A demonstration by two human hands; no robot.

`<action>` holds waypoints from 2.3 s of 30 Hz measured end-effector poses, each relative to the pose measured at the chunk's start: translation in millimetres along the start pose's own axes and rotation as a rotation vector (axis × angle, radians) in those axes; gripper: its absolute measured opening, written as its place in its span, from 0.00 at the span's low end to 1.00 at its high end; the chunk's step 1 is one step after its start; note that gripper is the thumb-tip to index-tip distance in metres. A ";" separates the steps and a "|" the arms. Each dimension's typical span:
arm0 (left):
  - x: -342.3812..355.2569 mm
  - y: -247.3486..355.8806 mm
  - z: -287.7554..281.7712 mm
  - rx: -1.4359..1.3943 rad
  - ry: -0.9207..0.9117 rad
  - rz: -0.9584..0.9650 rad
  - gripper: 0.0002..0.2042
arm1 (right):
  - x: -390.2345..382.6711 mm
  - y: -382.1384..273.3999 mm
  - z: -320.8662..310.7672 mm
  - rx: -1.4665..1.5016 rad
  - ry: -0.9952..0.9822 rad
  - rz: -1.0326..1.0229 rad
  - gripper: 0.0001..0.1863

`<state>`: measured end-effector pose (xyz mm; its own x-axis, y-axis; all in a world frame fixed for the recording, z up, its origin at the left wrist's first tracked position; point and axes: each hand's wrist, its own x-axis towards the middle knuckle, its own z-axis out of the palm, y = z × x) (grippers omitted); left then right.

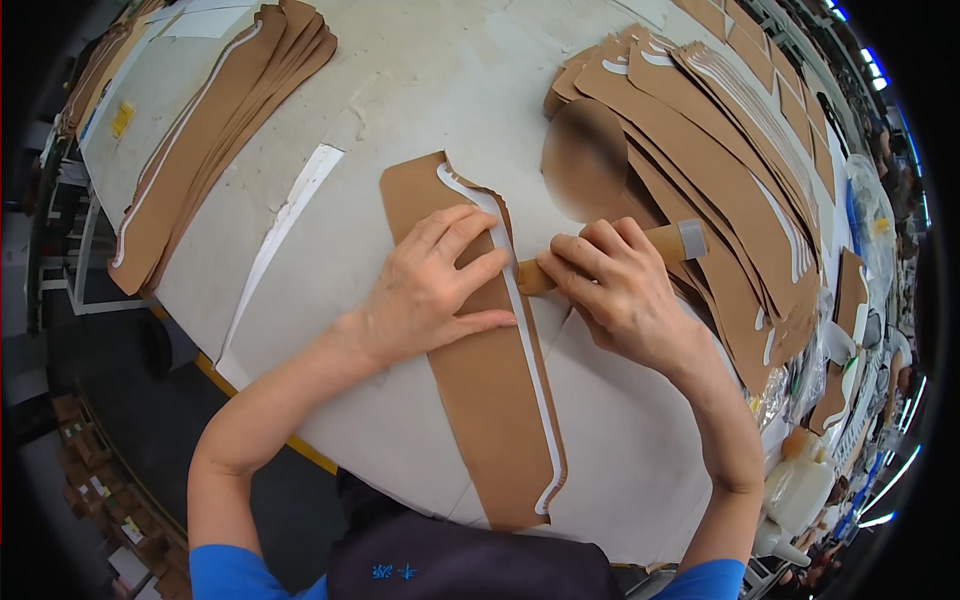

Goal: The recorder is folding the edges of leather pieces over adhesive strips and pressing them down with a hand tool.

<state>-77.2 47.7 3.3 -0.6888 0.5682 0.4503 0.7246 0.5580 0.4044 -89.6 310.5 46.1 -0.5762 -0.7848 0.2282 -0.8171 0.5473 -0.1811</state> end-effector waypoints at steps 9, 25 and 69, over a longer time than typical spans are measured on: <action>-0.3 -13.5 0.9 -0.017 0.015 0.013 0.33 | 17.7 14.5 3.6 -0.003 0.003 -0.010 0.19; -42.5 32.2 -5.4 -0.012 -0.039 -0.041 0.32 | -3.5 -23.8 1.4 0.029 -0.042 -0.023 0.20; -47.4 36.2 -12.4 0.032 -0.108 -0.097 0.28 | 42.3 11.7 0.5 0.065 -0.068 -0.273 0.08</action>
<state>-18.1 33.5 6.5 -0.7553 0.5714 0.3208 0.6544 0.6318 0.4155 -123.5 283.5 53.1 -0.3304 -0.9196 0.2126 -0.9379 0.2948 -0.1828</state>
